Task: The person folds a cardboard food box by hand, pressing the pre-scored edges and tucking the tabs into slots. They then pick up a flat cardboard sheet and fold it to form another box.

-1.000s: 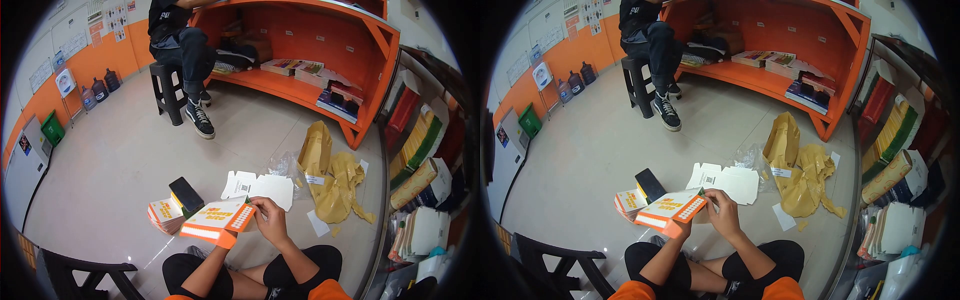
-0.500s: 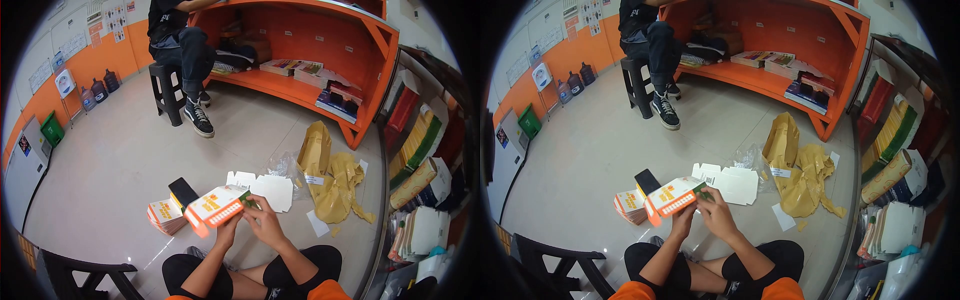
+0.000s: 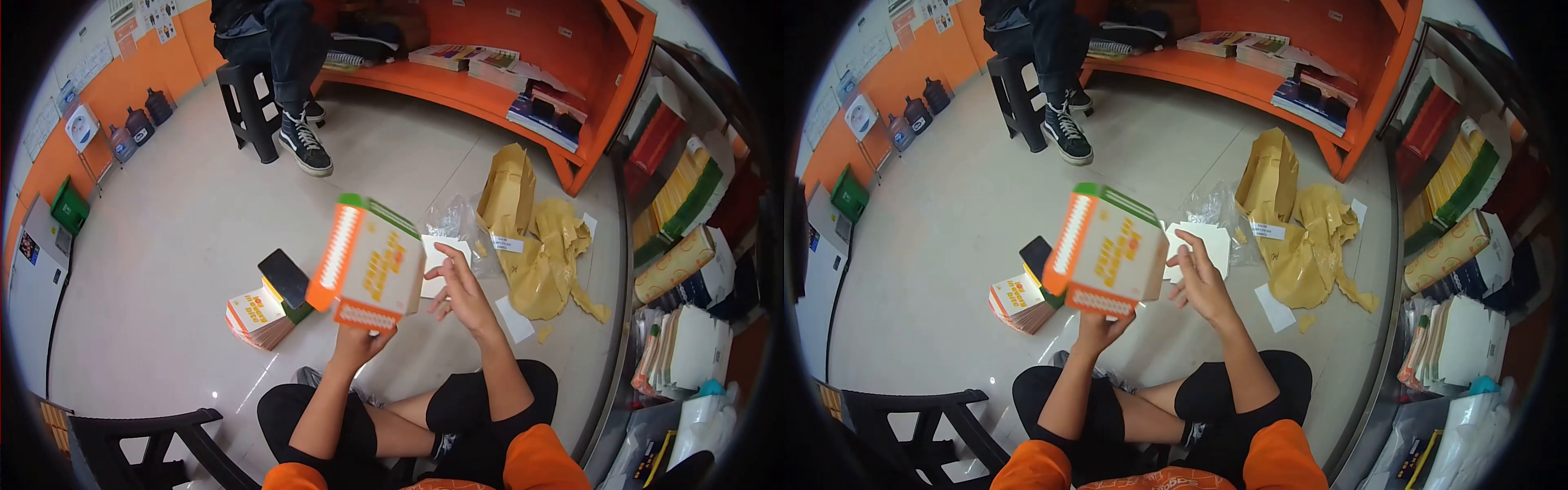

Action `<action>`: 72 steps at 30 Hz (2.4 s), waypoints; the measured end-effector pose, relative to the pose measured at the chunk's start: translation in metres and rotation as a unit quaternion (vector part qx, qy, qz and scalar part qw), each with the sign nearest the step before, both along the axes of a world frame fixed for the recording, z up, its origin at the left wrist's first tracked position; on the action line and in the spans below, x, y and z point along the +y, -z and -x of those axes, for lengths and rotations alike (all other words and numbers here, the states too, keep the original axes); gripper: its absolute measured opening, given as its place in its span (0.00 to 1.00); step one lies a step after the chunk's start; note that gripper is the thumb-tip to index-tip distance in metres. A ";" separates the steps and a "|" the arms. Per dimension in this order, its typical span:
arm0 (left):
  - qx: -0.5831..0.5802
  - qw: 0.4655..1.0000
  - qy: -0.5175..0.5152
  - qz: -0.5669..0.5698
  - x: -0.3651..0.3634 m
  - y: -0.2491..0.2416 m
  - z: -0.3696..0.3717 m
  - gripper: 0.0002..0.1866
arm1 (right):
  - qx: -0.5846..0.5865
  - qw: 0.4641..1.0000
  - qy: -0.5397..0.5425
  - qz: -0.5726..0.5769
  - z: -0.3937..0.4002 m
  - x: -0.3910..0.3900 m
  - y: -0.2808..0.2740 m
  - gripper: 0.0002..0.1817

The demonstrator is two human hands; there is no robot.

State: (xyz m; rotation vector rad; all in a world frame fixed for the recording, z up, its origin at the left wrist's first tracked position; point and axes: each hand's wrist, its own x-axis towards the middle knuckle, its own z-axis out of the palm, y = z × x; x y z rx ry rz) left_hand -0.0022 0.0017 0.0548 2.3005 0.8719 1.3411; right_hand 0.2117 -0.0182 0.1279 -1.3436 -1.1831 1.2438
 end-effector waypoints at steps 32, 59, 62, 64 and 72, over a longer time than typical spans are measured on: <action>0.332 0.920 -0.102 0.181 -0.004 -0.018 0.008 0.37 | -0.305 0.917 0.155 -0.203 0.044 0.013 0.073 0.05; -0.259 0.810 0.039 0.525 0.011 0.010 -0.018 0.10 | -0.302 0.937 0.019 -0.174 0.031 0.013 0.063 0.07; -0.261 0.815 0.027 0.516 0.011 0.005 -0.018 0.10 | -0.266 0.947 0.015 -0.181 0.034 0.014 0.062 0.06; -0.250 0.812 0.037 0.526 0.012 0.007 -0.016 0.11 | -0.229 0.956 0.025 -0.184 0.036 0.015 0.064 0.06; -0.307 0.787 0.026 0.535 0.001 -0.013 -0.023 0.11 | -0.225 0.950 0.058 -0.209 0.040 0.013 0.063 0.06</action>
